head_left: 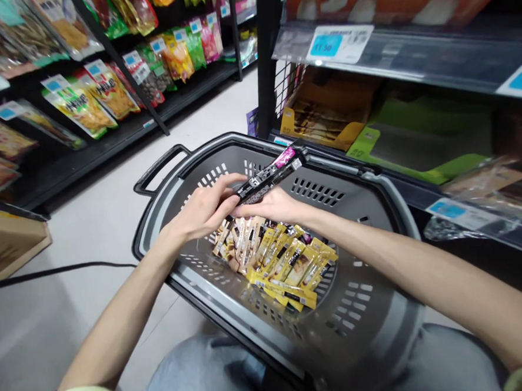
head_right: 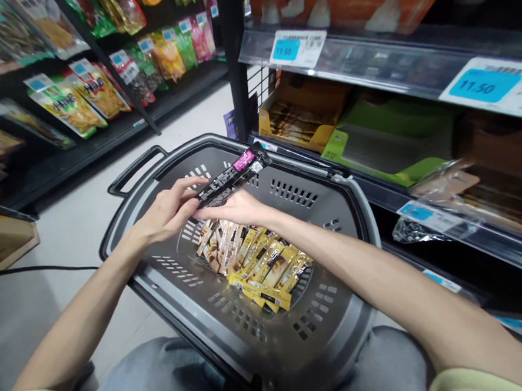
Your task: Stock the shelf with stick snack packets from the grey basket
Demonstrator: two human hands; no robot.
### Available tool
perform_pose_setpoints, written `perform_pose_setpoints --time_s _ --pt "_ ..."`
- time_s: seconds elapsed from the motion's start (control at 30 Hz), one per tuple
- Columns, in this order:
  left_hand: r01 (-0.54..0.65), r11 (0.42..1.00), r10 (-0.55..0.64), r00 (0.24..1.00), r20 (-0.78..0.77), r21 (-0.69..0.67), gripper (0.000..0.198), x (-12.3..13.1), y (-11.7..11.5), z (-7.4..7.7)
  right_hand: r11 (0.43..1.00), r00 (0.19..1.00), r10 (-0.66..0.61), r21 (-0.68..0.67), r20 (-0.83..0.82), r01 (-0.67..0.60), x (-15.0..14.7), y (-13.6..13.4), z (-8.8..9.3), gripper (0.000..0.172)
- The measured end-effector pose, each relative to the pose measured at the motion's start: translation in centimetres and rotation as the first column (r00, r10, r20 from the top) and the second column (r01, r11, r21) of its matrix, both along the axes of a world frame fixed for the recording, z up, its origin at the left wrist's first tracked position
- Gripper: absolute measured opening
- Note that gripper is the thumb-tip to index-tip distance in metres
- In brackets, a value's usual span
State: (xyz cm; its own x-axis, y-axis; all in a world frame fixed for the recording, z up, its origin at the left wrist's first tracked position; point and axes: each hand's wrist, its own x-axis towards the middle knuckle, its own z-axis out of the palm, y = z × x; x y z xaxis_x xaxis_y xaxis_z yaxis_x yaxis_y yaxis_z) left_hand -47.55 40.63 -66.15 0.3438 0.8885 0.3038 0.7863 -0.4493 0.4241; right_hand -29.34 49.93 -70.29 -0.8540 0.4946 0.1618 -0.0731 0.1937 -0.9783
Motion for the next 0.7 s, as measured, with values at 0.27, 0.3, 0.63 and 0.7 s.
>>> perform_pose_setpoints --time_s 0.27,0.3,0.63,0.7 --pt "0.026 0.999 -0.027 0.999 -0.02 -0.042 0.045 -0.4 0.3 -0.6 0.996 0.997 -0.052 -0.067 0.059 0.056 -0.2 0.7 0.4 0.019" --pt "0.018 0.999 -0.019 0.999 -0.035 -0.04 0.046 -0.6 0.3 -0.6 0.994 0.996 -0.065 -0.08 0.059 0.07 -0.3 0.8 0.4 0.017" --pt "-0.051 0.992 0.06 0.995 0.077 -0.119 0.051 -0.7 0.9 -0.5 0.806 0.878 -0.382 0.568 0.288 0.165 0.0 0.3 1.4 0.032" --pt "-0.092 0.986 0.106 0.989 0.104 -0.137 0.052 -0.7 0.9 -0.7 0.746 0.902 -0.367 0.652 0.229 0.137 0.2 -0.2 1.7 0.03"
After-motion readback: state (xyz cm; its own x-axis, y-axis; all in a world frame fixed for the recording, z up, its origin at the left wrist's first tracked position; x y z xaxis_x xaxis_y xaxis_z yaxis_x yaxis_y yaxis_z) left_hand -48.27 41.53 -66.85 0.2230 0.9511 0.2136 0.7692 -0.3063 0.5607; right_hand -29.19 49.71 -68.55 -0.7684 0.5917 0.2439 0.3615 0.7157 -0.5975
